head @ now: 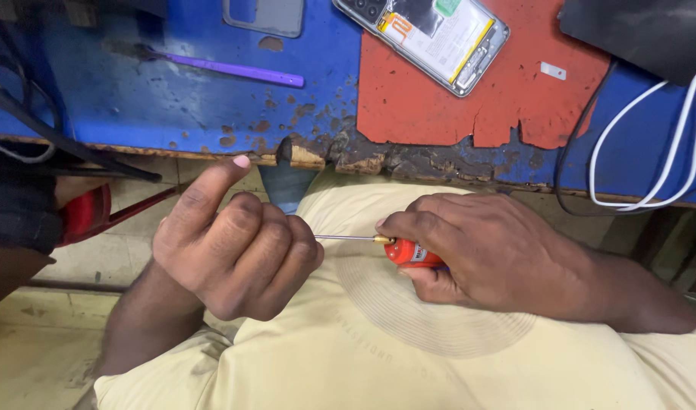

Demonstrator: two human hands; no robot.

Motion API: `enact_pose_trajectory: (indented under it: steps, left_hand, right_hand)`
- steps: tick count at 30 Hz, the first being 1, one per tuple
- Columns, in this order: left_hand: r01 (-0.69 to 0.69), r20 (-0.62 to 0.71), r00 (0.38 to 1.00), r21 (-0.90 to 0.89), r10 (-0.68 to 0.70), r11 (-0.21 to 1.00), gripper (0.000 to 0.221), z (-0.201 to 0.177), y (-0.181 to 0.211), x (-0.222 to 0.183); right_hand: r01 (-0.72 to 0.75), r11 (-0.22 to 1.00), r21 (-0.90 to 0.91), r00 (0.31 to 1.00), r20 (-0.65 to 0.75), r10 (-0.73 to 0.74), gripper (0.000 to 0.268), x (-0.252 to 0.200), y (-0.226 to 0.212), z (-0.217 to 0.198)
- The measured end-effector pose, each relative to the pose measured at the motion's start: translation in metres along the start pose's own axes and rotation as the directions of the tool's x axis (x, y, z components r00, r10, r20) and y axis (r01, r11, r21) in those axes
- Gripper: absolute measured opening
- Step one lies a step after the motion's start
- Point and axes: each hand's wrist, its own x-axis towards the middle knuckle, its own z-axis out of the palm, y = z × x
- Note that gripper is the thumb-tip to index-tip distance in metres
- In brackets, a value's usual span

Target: The person uses a red screwdriver to remove screws from a smartphone's back cover and internal components. They then use a yellow tool to pry open the device casing and disconnect internal ribbons. The task involves careful disassembly of the phone's internal structure.

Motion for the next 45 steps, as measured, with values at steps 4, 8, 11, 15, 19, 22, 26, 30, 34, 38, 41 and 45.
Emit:
enact_pose_trajectory:
  steps: [4, 8, 11, 15, 19, 22, 26, 30, 34, 38, 41, 45]
  left_hand:
    - [0.024, -0.010, 1.000, -0.004, -0.024, 1.000, 0.020, 0.002, -0.001, -0.004]
    - [0.039, -0.022, 0.999, -0.002, -0.039, 0.999, 0.021, 0.006, -0.001, -0.011]
    - [0.062, -0.025, 0.998, -0.016, -0.062, 0.998, 0.020, 0.007, 0.001, -0.014]
    - [0.084, -0.020, 0.996, 0.018, -0.083, 0.996, 0.020, 0.005, 0.002, -0.014]
    - [0.105, -0.020, 0.994, 0.009, -0.104, 0.994, 0.020, 0.004, 0.001, -0.011]
    - [0.125, -0.011, 0.992, -0.004, -0.126, 0.992, 0.021, 0.002, 0.000, -0.008]
    - [0.212, -0.012, 0.977, -0.082, -0.214, 0.974, 0.021, 0.005, -0.003, -0.003]
    - [0.344, -0.120, 0.904, -0.367, -0.410, 0.865, 0.026, 0.036, -0.003, -0.002]
    - [0.415, 0.228, 0.659, -0.905, -0.717, 0.094, 0.041, 0.061, 0.033, 0.001]
    - [0.350, 0.395, 0.723, -0.917, -0.566, -0.193, 0.033, 0.091, 0.054, 0.001]
    - [0.303, 0.543, 0.623, -0.831, -0.564, -0.466, 0.032, 0.100, 0.061, -0.001]
    - [0.310, 0.692, 0.536, -0.694, -0.483, -0.650, 0.034, 0.102, 0.056, -0.002]
  right_hand:
    - [0.088, 0.972, -0.217, 0.976, -0.179, -0.128, 0.045, -0.001, -0.008, 0.001]
    - [0.135, 0.921, -0.365, 0.952, -0.211, -0.223, 0.049, -0.004, -0.009, -0.001]
    - [0.147, 0.876, -0.459, 0.934, -0.227, -0.276, 0.050, -0.006, -0.011, -0.004]
    - [0.137, 0.796, -0.589, 0.912, -0.238, -0.334, 0.040, -0.006, -0.014, -0.007]
    - [0.097, 0.695, -0.713, 0.882, -0.262, -0.392, 0.035, -0.004, -0.017, -0.008]
    - [0.090, 0.654, -0.751, 0.854, -0.280, -0.439, 0.034, -0.001, -0.018, -0.011]
    - [0.111, 0.774, -0.623, 0.878, -0.303, -0.369, 0.036, 0.001, -0.015, -0.012]
    - [0.021, 0.992, -0.122, 0.922, -0.381, -0.066, 0.057, 0.005, 0.005, 0.001]
    - [0.195, 0.813, 0.548, 0.914, -0.403, 0.053, 0.057, 0.005, 0.026, 0.015]
    - [0.204, 0.689, 0.696, 0.938, -0.340, 0.065, 0.045, 0.007, 0.035, 0.019]
    - [-0.033, 0.892, 0.451, 0.904, -0.367, 0.218, 0.023, -0.004, 0.040, 0.004]
    - [-0.339, 0.907, -0.250, 0.680, -0.731, 0.053, 0.007, -0.024, 0.067, -0.028]
